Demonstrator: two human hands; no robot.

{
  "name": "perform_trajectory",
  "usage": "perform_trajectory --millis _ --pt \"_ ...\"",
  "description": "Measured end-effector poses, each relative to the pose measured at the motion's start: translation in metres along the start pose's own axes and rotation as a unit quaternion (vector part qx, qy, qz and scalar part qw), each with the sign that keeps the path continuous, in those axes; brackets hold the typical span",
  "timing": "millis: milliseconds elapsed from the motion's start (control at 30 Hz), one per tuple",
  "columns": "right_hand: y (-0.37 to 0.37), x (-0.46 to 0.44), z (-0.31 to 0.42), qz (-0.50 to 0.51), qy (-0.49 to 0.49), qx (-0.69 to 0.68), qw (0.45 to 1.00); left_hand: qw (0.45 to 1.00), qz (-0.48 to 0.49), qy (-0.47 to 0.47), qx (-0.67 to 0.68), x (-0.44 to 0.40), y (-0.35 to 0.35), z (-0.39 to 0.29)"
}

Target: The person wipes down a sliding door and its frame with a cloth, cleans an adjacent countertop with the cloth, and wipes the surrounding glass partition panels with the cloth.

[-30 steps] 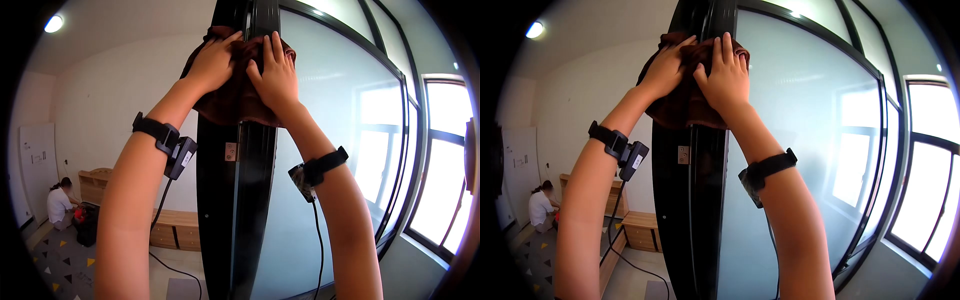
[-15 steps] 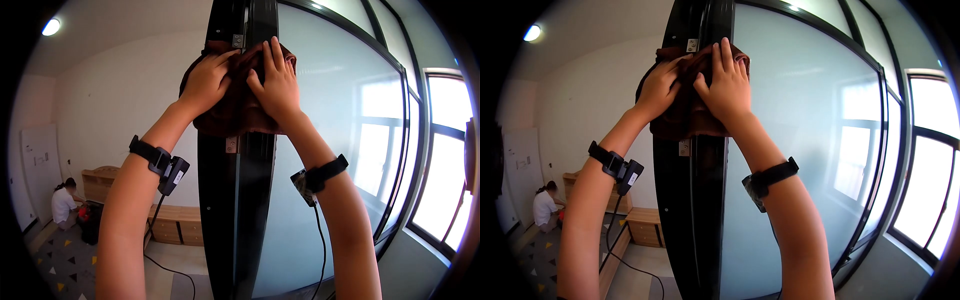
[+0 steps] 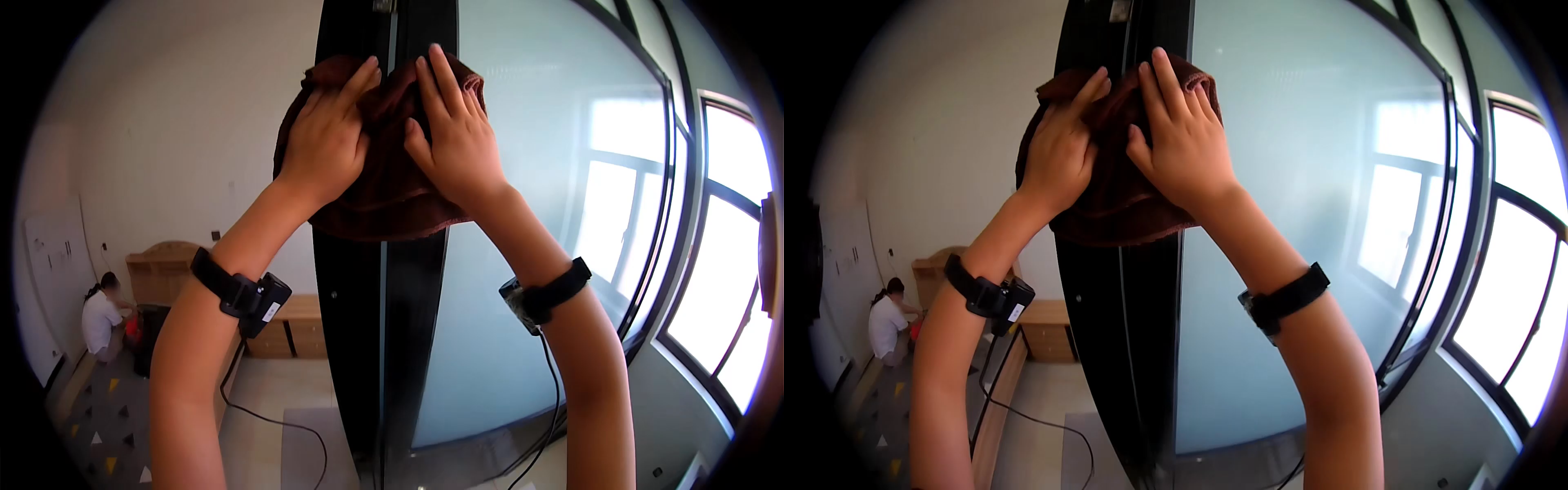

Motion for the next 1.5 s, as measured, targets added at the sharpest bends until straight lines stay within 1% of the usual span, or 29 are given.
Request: perform_trajectory --millis 33,67,100,133,167,233,267,333,367,433,600,700,767,833,1033,1100,1200,1300,1400,1433,1500 --pt "-0.002 0.006 0.006 0.001 0.005 0.001 1.0 1.0 0.012 0.007 0.01 0.007 -0.002 -0.001" --pt "-0.006 0.01 0.015 0.016 -0.002 -0.005 1.0 1.0 0.003 0.011 0.01 0.014 -0.002 -0.001" --pt "-0.008 0.014 0.024 0.014 -0.017 -0.01 1.0 1.0 -0.005 0.014 0.01 0.022 -0.001 -0.001" --pt "-0.013 0.019 0.033 0.011 -0.033 -0.014 0.999 1.0 0.007 0.02 0.02 0.03 -0.003 0.0" --pt "-0.019 0.025 0.042 0.028 -0.04 -0.022 0.999 0.999 0.004 0.024 0.021 0.038 -0.003 -0.002" --pt "-0.025 0.035 0.057 -0.026 -0.055 -0.02 0.998 0.999 -0.006 0.033 0.014 0.054 -0.001 -0.007" --pt "-0.029 0.042 0.059 -0.03 -0.064 -0.016 0.997 0.999 0.005 0.041 0.018 0.058 -0.001 -0.011" --pt "-0.035 0.052 0.071 -0.02 -0.074 -0.029 0.997 0.998 0.026 0.03 -0.038 0.071 0.003 -0.02" --pt "-0.036 0.055 0.077 -0.022 -0.079 -0.034 0.996 0.998 0.036 0.035 -0.037 0.079 0.004 -0.02" --pt "-0.041 0.065 0.084 -0.027 -0.077 -0.035 0.996 0.995 0.058 0.084 0.015 0.095 -0.002 -0.019" --pt "-0.044 0.085 0.104 -0.021 -0.09 -0.03 0.995 0.991 0.072 0.109 0.029 0.12 -0.005 -0.027" --pt "-0.045 0.097 0.114 -0.017 -0.103 -0.024 0.994 0.991 0.075 0.101 0.041 0.136 -0.011 -0.033" --pt "-0.046 0.109 0.11 -0.004 -0.116 -0.019 0.993 0.993 0.064 0.1 -0.017 0.141 -0.018 -0.045" --pt "-0.047 0.119 0.114 -0.007 -0.101 -0.027 0.995 0.991 0.078 0.107 -0.009 0.149 -0.021 -0.051" --pt "-0.054 0.148 0.123 0.008 -0.117 -0.03 0.993 0.987 0.111 0.116 -0.002 0.173 -0.031 -0.068" --pt "-0.055 0.158 0.133 0.003 -0.117 -0.039 0.992 0.988 0.091 0.128 -0.001 0.186 -0.028 -0.072" --pt "-0.058 0.175 0.138 0.006 -0.127 -0.048 0.991 0.982 0.107 0.151 0.031 0.203 -0.032 -0.083" --pt "-0.058 0.193 0.149 0.025 -0.142 -0.055 0.988 0.98 0.111 0.162 0.028 0.219 -0.031 -0.096" --pt "-0.058 0.211 0.159 0.025 -0.148 -0.062 0.987 0.981 0.111 0.158 0.032 0.237 -0.032 -0.106" --pt "-0.11 0.186 0.173 0.053 -0.157 -0.068 0.984 0.975 0.131 0.171 0.049 0.258 -0.051 -0.054" --pt "-0.12 0.189 0.178 0.061 -0.165 -0.087 0.98 0.968 0.16 0.186 0.063 0.273 -0.06 -0.049"
Point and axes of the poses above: each hand's wrist, its own x-axis away from the middle knuckle, its own y-axis out of the back of the hand, z = x × y, the point moved 5 cm from there along -x, towards the middle knuckle, and after that the axes turned 12 degrees about z, right-handed, at the moved point
